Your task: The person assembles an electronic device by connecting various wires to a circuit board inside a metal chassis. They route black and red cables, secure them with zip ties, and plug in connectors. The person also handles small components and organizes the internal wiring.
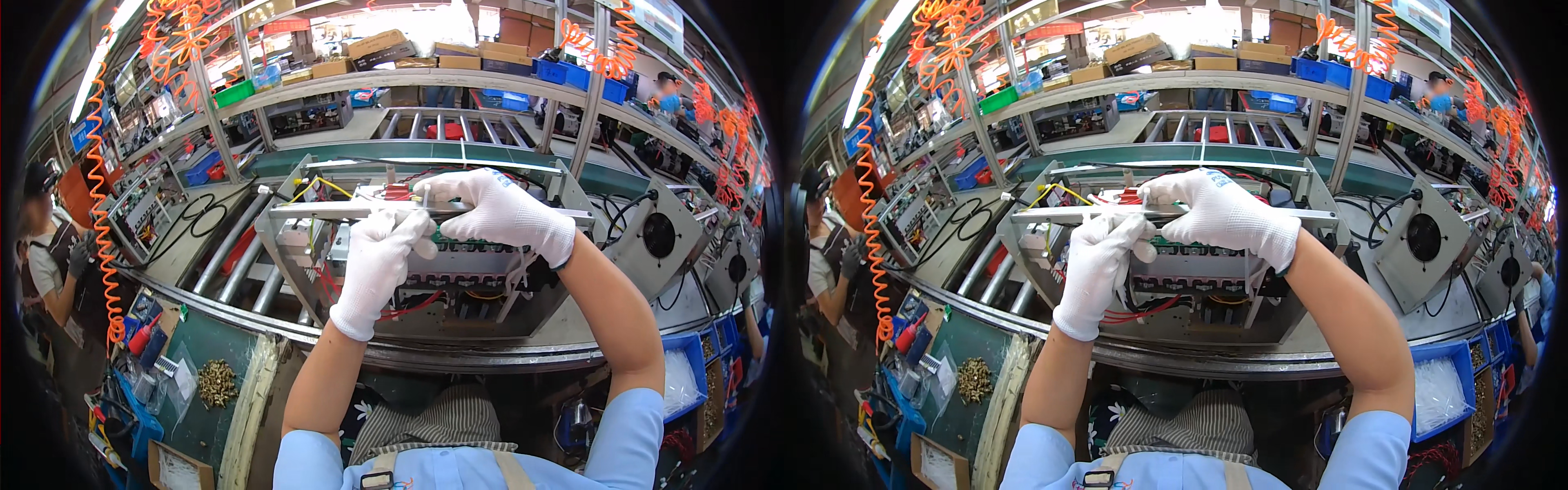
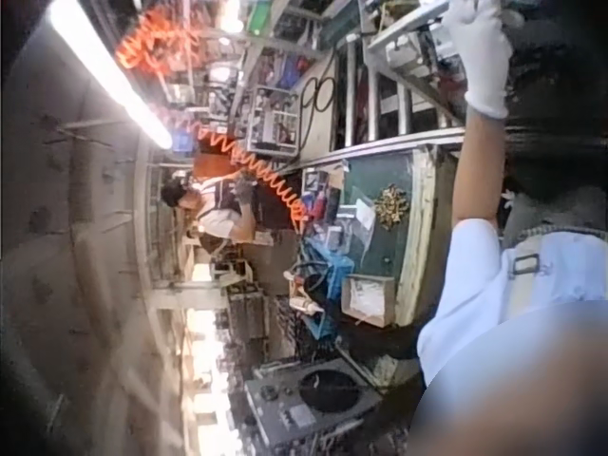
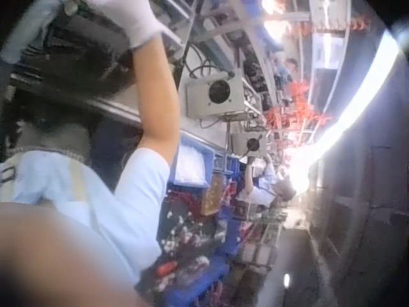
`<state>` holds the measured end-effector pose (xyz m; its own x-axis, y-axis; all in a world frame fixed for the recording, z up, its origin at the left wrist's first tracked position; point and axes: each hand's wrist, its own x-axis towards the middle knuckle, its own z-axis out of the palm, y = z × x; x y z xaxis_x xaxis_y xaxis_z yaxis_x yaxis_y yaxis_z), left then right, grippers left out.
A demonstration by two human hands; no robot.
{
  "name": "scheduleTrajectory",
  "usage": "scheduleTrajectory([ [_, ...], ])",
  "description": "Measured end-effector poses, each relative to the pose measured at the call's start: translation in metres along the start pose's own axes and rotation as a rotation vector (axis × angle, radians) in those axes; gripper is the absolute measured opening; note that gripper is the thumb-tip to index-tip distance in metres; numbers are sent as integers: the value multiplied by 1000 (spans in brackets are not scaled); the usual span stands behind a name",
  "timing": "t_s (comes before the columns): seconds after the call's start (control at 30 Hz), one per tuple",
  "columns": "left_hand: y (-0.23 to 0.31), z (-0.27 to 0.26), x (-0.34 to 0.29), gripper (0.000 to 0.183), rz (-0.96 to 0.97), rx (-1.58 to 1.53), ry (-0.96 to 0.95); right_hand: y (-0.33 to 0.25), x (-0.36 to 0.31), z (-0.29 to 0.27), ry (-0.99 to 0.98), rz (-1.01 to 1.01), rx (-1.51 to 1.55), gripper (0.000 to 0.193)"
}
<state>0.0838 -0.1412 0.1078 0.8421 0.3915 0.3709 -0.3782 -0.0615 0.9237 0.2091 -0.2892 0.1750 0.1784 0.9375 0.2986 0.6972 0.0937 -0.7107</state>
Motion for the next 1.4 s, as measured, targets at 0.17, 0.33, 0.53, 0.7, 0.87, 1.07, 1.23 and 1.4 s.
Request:
scheduleTrajectory([
  [0.17, 7, 7, 9, 27, 276, 298, 40, -15, -1, 7, 31, -148, -305, 43],
  [0.33, 15, 20, 9, 31, 262, 692, 249, -5, -4, 10, 54, 26, -187, 47],
  [0.53, 6, 23, 8, 20, 408, 652, 406, 0, 0, 12, 97, -33, -202, 54],
  [0.7, -8, 21, 18, 10, 595, 331, 354, -9, -2, 9, 36, 52, -203, 47],
  [0.87, 1, 22, -22, 5, 369, -58, 116, -6, 0, 8, 69, -21, -151, 49],
  [1.07, 1, -4, -44, 15, 407, 181, 34, 4, -8, 3, 111, -81, -293, 62],
  [1.23, 13, -82, -23, 38, 845, 1170, 276, -34, -68, -11, 443, -218, -690, 59],
  [1.4, 22, -108, 1, 53, 799, 1676, 76, -10, -108, -14, 638, -35, -822, 51],
])
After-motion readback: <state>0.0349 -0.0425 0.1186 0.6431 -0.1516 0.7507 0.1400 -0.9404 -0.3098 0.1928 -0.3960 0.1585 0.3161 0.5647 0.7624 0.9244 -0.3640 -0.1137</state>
